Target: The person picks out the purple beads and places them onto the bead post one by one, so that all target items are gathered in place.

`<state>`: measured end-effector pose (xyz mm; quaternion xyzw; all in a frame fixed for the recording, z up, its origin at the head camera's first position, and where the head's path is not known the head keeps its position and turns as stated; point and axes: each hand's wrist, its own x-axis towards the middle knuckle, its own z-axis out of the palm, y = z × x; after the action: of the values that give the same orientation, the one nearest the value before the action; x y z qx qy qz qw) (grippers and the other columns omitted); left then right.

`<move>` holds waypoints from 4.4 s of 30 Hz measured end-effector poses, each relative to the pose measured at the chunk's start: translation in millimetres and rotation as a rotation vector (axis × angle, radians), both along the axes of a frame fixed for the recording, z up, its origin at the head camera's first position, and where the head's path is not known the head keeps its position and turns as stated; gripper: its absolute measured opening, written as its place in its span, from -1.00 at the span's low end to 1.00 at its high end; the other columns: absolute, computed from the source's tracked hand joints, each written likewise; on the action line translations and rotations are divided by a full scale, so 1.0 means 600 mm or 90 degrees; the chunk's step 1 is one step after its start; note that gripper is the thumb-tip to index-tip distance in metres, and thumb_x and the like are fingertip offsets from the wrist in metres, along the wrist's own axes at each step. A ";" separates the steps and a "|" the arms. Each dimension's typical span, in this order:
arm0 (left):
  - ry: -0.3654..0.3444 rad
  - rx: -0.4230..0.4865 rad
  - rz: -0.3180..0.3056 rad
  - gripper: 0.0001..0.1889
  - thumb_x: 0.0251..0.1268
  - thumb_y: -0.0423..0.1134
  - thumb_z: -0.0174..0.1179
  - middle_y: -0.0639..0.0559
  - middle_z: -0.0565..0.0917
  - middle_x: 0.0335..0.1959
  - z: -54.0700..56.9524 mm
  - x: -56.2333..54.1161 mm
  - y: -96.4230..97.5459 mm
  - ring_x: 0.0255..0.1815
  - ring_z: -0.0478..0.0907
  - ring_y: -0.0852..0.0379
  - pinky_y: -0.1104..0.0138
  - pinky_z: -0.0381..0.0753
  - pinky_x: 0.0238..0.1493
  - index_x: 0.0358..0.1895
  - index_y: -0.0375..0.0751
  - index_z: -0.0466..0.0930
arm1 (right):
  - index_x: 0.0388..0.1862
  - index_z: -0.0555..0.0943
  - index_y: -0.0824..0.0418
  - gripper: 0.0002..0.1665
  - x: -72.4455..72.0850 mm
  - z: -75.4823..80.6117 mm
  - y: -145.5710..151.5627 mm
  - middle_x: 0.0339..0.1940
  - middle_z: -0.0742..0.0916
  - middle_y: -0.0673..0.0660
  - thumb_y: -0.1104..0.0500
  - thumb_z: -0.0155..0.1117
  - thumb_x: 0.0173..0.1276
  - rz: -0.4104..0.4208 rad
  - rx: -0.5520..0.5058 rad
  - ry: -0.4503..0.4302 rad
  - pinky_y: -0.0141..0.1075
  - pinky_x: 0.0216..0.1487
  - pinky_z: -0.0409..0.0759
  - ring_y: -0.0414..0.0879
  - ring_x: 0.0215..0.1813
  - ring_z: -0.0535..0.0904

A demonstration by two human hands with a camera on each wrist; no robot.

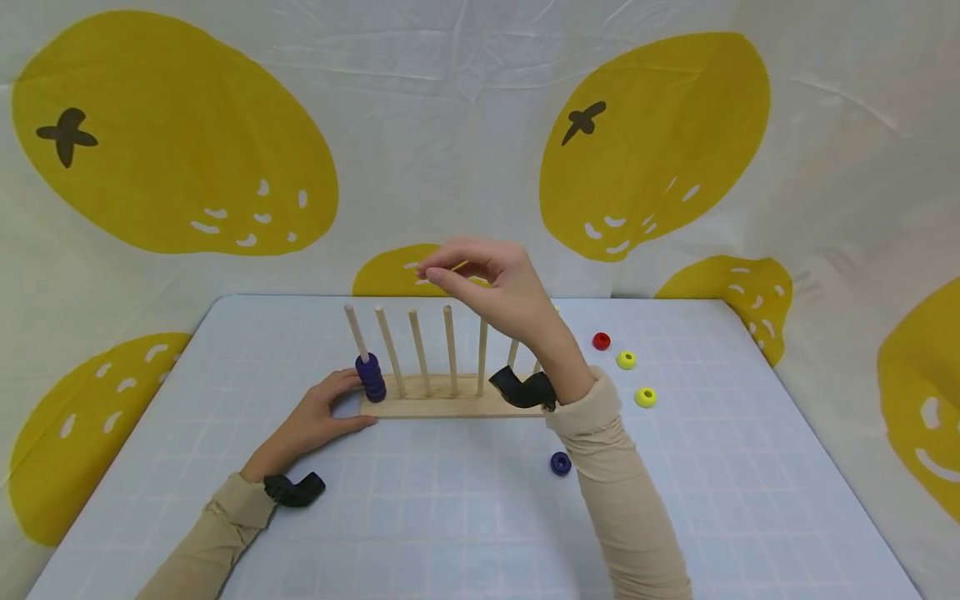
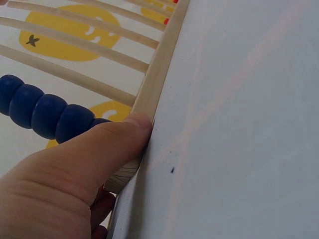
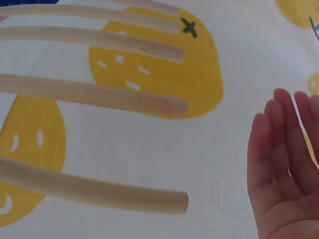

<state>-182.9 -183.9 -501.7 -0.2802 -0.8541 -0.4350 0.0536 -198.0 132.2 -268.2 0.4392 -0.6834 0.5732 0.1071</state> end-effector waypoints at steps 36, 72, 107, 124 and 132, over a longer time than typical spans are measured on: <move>0.000 -0.005 0.000 -0.41 -0.01 -0.25 0.56 -0.13 0.53 0.28 -0.003 -0.002 -0.003 0.34 0.40 -0.12 -0.04 0.36 0.36 0.16 -0.25 0.60 | -0.14 0.68 0.47 -0.66 0.096 -0.092 0.202 -0.20 0.75 0.27 0.70 0.16 0.19 -0.152 0.014 -0.032 -0.42 -0.04 0.66 -0.03 -0.13 0.69; 0.003 -0.007 0.002 -0.40 -0.02 -0.24 0.57 -0.11 0.54 0.27 -0.010 -0.005 -0.002 0.34 0.41 -0.11 -0.02 0.36 0.36 0.17 -0.25 0.60 | -0.07 0.70 0.26 -0.73 0.082 -0.268 0.258 -0.05 0.73 0.20 0.42 0.37 0.24 0.100 0.401 -0.406 -0.12 0.16 0.60 0.01 0.03 0.64; 0.006 0.000 -0.005 -0.40 -0.01 -0.26 0.56 -0.11 0.53 0.28 -0.006 -0.002 -0.004 0.34 0.40 -0.11 -0.02 0.35 0.36 0.18 -0.26 0.59 | -0.14 0.71 0.14 -0.64 0.090 -0.270 0.245 -0.12 0.74 0.04 0.49 0.33 0.16 0.106 0.459 -0.336 -0.19 0.13 0.62 -0.10 -0.02 0.64; 0.023 0.009 -0.008 -0.41 -0.01 -0.27 0.56 -0.15 0.53 0.28 -0.005 -0.003 0.000 0.33 0.41 -0.18 -0.07 0.36 0.34 0.16 -0.28 0.60 | -0.07 0.68 0.18 -0.67 0.094 -0.253 0.245 -0.06 0.74 0.08 0.44 0.35 0.21 0.056 0.469 -0.373 -0.15 0.12 0.63 -0.10 0.02 0.66; 0.015 -0.004 -0.009 -0.41 0.02 -0.25 0.54 -0.15 0.51 0.30 -0.002 -0.006 0.002 0.35 0.39 -0.17 -0.06 0.34 0.36 0.18 -0.28 0.59 | -0.03 0.67 0.16 -0.64 0.090 -0.244 0.245 -0.03 0.74 0.08 0.44 0.35 0.23 0.036 0.462 -0.352 -0.02 0.11 0.63 -0.12 0.02 0.66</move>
<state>-186.8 -182.6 -503.2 -0.2917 -0.8525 -0.4295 0.0599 -144.2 279.4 -414.5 0.2969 -0.8308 0.3954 -0.2556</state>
